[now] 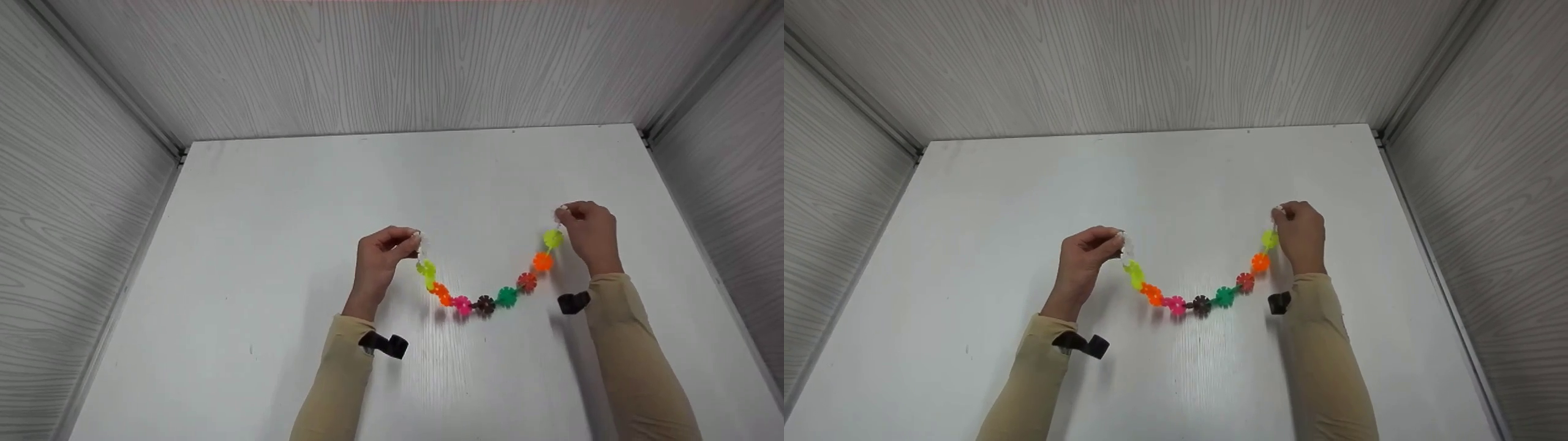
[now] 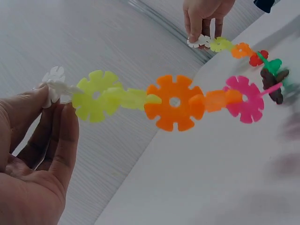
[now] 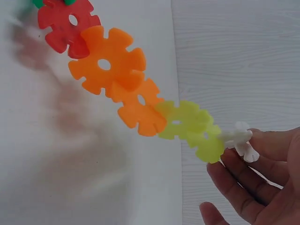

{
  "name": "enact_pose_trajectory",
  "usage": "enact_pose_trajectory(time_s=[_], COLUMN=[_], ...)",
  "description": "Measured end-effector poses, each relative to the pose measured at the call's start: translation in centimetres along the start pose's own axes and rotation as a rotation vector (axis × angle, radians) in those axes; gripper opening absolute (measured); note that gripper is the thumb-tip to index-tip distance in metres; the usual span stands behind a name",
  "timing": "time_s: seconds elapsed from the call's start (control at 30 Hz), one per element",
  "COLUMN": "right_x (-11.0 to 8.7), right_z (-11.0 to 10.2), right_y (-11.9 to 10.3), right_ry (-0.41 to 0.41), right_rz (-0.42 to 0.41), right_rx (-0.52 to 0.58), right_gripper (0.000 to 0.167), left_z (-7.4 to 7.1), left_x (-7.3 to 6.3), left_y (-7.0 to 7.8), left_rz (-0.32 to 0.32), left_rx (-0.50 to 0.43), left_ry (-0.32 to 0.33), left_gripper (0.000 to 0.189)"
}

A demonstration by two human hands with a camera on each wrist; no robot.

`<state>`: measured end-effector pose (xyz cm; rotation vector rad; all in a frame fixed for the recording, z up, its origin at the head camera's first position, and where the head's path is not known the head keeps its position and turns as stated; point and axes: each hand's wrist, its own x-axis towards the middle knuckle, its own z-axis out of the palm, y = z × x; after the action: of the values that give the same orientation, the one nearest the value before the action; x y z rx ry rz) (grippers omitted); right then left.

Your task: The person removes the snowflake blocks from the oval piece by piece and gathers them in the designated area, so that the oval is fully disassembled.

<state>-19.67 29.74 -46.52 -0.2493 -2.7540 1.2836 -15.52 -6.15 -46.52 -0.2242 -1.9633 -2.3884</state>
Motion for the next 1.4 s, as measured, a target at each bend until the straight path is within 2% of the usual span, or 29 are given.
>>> enact_pose_trajectory(time_s=[0.13,0.27,0.37,0.57,0.7,0.83,1.07,1.2,1.4], right_x=[-0.2,-1.3,-2.7,-6.0,-7.5,-8.2,-8.7,-8.7,-8.8], right_z=[-0.1,0.5,1.7,5.2,7.7,9.5,10.9,11.2,11.0], right_y=[0.5,-0.5,-2.3,-6.5,-8.0,-8.3,-7.8,-7.3,-6.8], right_ry=[-0.015,-0.019,-0.035,-0.082,-0.158,-0.203,-0.173,-0.153,-0.155], right_rz=[0.035,-0.034,-0.164,-0.498,-0.638,-0.671,-0.686,-0.697,-0.748], right_rx=[0.002,-0.017,-0.013,-0.005,-0.041,-0.048,-0.031,-0.023,-0.039], right_gripper=[0.052,0.052,0.045,0.030,0.031,0.033,0.025,0.018,0.012], left_z=[0.2,0.4,0.8,1.8,2.6,3.3,3.7,3.6,3.2], left_x=[-0.2,-0.4,-0.5,-1.0,-1.5,-1.9,-2.6,-2.8,-2.5], left_y=[-0.3,-0.5,-0.9,-1.6,-1.7,-1.9,-2.0,-1.8,-1.6], left_rz=[-0.007,-0.007,-0.010,-0.059,-0.105,-0.147,-0.202,-0.231,-0.214], left_rx=[0.002,-0.041,-0.069,-0.086,-0.125,-0.197,-0.233,-0.168,0.009], left_ry=[0.059,0.134,0.184,0.245,0.261,0.257,0.210,0.145,0.028], left_gripper=[0.015,0.016,0.016,0.018,0.017,0.014,0.009,0.009,0.017])
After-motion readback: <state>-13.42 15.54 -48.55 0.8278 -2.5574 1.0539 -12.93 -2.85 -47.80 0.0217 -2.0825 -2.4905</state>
